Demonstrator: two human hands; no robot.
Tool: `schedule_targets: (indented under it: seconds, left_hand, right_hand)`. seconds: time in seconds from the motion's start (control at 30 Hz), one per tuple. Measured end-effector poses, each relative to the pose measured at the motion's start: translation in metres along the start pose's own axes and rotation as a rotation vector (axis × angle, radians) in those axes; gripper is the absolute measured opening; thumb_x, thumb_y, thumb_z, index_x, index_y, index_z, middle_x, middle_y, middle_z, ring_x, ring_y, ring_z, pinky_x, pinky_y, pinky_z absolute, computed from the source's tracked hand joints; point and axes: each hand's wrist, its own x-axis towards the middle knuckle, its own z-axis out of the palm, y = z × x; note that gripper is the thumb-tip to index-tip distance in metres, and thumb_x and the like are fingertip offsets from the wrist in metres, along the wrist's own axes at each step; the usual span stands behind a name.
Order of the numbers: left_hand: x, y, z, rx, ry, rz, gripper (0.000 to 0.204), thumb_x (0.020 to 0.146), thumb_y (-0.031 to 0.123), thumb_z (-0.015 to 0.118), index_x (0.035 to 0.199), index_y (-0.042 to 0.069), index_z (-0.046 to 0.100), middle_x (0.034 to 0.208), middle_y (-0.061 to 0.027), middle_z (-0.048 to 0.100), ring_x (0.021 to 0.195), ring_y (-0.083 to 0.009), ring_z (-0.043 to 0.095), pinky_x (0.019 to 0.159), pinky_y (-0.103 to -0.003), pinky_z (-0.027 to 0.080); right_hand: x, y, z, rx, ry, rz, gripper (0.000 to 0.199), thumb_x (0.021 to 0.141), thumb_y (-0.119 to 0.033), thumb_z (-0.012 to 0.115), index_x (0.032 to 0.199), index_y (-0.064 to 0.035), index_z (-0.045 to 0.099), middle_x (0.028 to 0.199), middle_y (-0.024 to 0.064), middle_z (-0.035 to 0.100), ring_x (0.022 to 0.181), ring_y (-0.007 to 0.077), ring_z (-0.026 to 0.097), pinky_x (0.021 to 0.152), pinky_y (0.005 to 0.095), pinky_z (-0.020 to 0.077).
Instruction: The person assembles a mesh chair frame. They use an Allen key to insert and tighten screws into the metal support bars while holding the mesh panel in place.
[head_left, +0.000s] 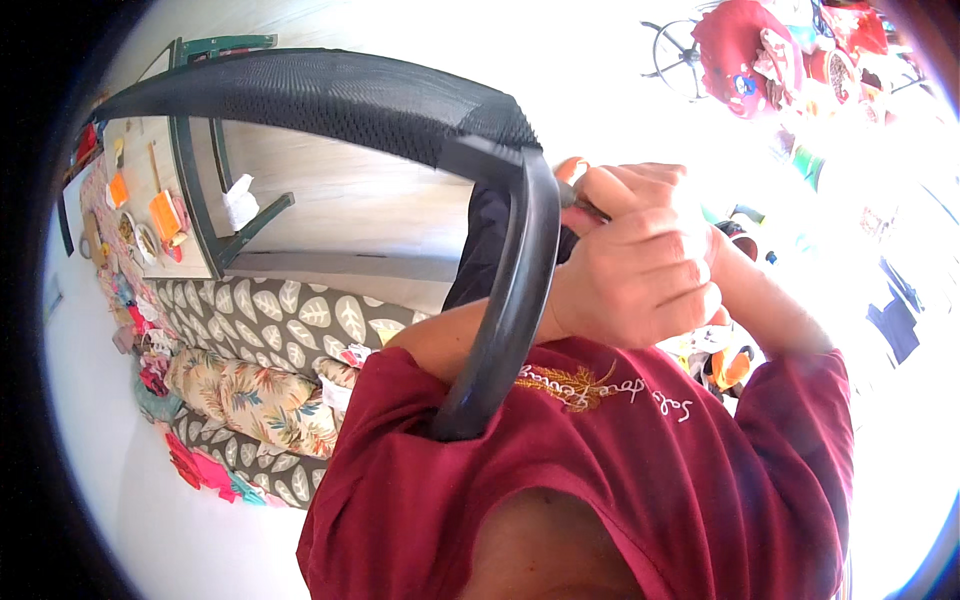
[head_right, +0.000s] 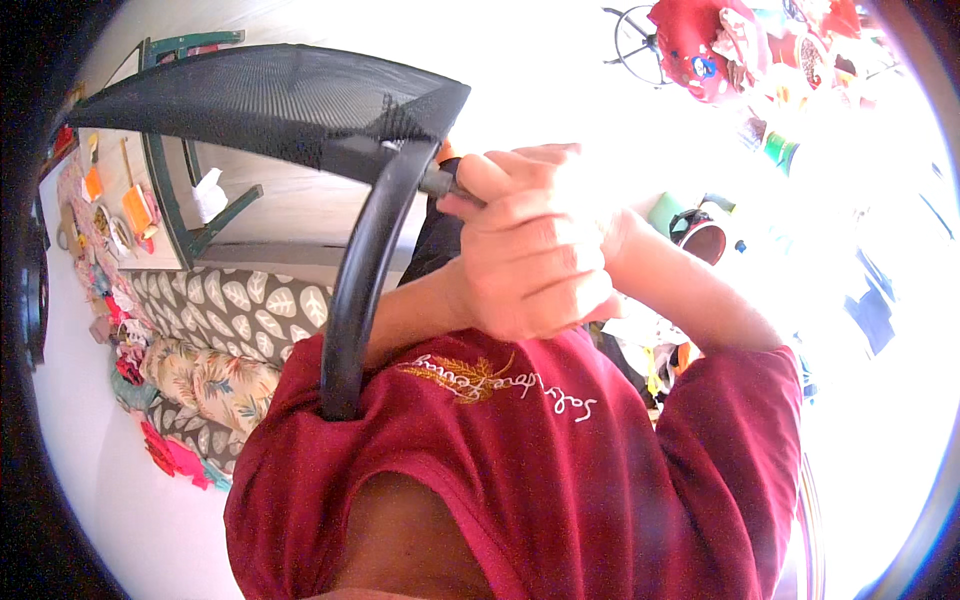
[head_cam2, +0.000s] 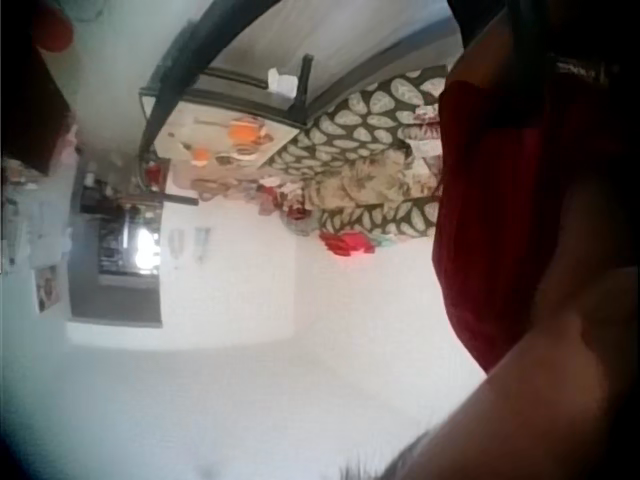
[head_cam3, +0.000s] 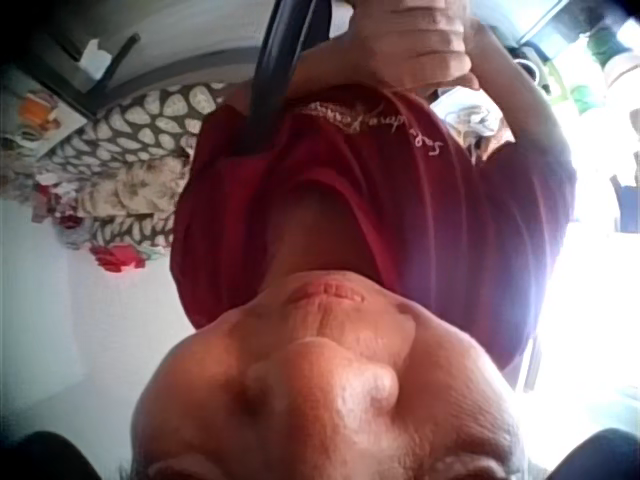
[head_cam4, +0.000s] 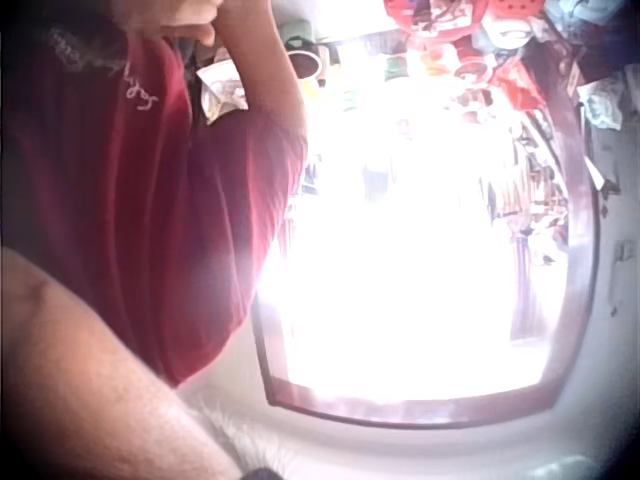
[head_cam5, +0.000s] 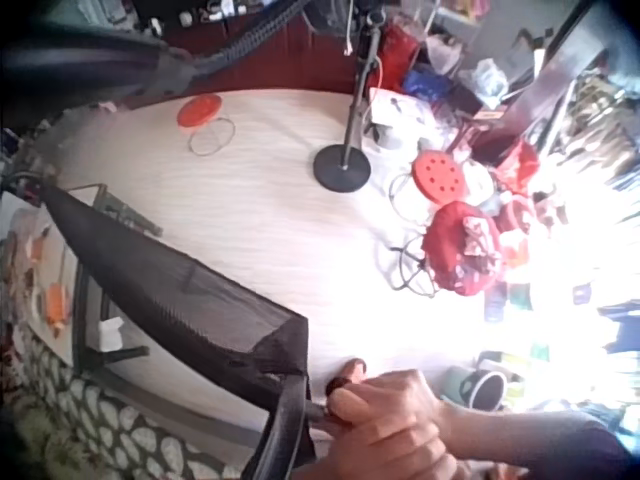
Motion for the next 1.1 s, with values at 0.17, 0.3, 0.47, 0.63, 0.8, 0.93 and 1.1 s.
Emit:
schedule_targets:
  seconds: [0.17, 0.3, 0.47, 0.63, 0.8, 0.93, 1.1]
  left_hand:
    - [0.008, -0.004, 0.001, -0.045, 0.07, -0.007, 0.01, 0.069, 0.012, 0.065, 0.076, 0.008, 0.06, 0.056, 0.0041, 0.049, 0.057, -0.0108, 0.054, 0.063, -0.027, 0.044]
    - [0.011, -0.003, 0.001, -0.033, 0.053, -0.026, 0.008, 0.069, 0.01, 0.065, 0.076, 0.008, 0.062, 0.052, 0.0051, 0.044, 0.05, -0.0091, 0.048, 0.056, -0.024, 0.04]
    - [0.016, 0.0, -0.005, -0.049, -0.064, -0.102, 0.009, 0.069, 0.01, 0.064, 0.077, 0.007, 0.062, 0.051, 0.0047, 0.043, 0.049, -0.0103, 0.047, 0.055, -0.025, 0.039]
    - [0.025, 0.0, -0.005, -0.082, -0.171, -0.211, 0.025, 0.06, 0.011, 0.061, 0.083, 0.004, 0.064, 0.053, 0.002, 0.047, 0.051, -0.0131, 0.049, 0.061, -0.031, 0.042]
    - [0.035, -0.004, -0.009, -0.111, -0.2, -0.26, 0.013, 0.066, 0.01, 0.061, 0.075, 0.008, 0.051, 0.051, -0.0011, 0.049, 0.051, -0.0186, 0.054, 0.057, -0.033, 0.042]
    - [0.034, -0.003, -0.003, -0.102, -0.191, -0.234, 0.014, 0.064, 0.009, 0.06, 0.07, 0.009, 0.048, 0.051, -0.0009, 0.048, 0.052, -0.0192, 0.053, 0.057, -0.033, 0.041]
    - [0.004, -0.007, -0.037, -0.226, -0.209, -0.066, 0.02, 0.065, 0.008, 0.067, 0.085, 0.005, 0.064, 0.082, -0.0082, 0.06, 0.081, -0.0236, 0.06, 0.076, -0.04, 0.047]
  right_hand:
    - [0.012, 0.003, -0.019, -0.007, -0.113, -0.05, 0.031, 0.086, -0.035, 0.061, 0.075, -0.0113, 0.044, 0.054, 0.0047, 0.05, 0.051, 0.0262, 0.057, 0.048, 0.0358, 0.0434]
    - [0.015, 0.005, -0.018, 0.015, -0.105, -0.046, 0.032, 0.085, -0.032, 0.063, 0.073, -0.011, 0.043, 0.055, 0.0042, 0.051, 0.05, 0.027, 0.056, 0.045, 0.0366, 0.0423]
    - [0.009, 0.008, -0.009, 0.067, -0.177, 0.019, 0.03, 0.083, -0.03, 0.066, 0.074, -0.01, 0.045, 0.059, 0.0051, 0.054, 0.054, 0.0269, 0.058, 0.051, 0.0352, 0.0456]
    - [0.001, 0.003, -0.003, 0.094, -0.189, 0.04, 0.029, 0.082, -0.029, 0.066, 0.075, -0.0096, 0.046, 0.06, 0.0054, 0.054, 0.055, 0.0268, 0.059, 0.052, 0.0352, 0.0458]
    - [0.008, 0.001, -0.005, 0.075, -0.128, 0.039, 0.028, 0.082, -0.028, 0.067, 0.076, -0.0093, 0.047, 0.061, 0.0058, 0.054, 0.056, 0.0268, 0.059, 0.052, 0.0351, 0.046]
    - [0.008, 0.01, 0.002, 0.09, -0.024, 0.008, 0.027, 0.082, -0.027, 0.067, 0.076, -0.009, 0.047, 0.062, 0.0061, 0.055, 0.057, 0.0268, 0.059, 0.053, 0.0351, 0.0462]
    - [-0.002, 0.012, 0.011, 0.09, 0.116, -0.026, 0.027, 0.082, -0.027, 0.067, 0.077, -0.0087, 0.048, 0.063, 0.0064, 0.055, 0.058, 0.0268, 0.06, 0.053, 0.0351, 0.0464]
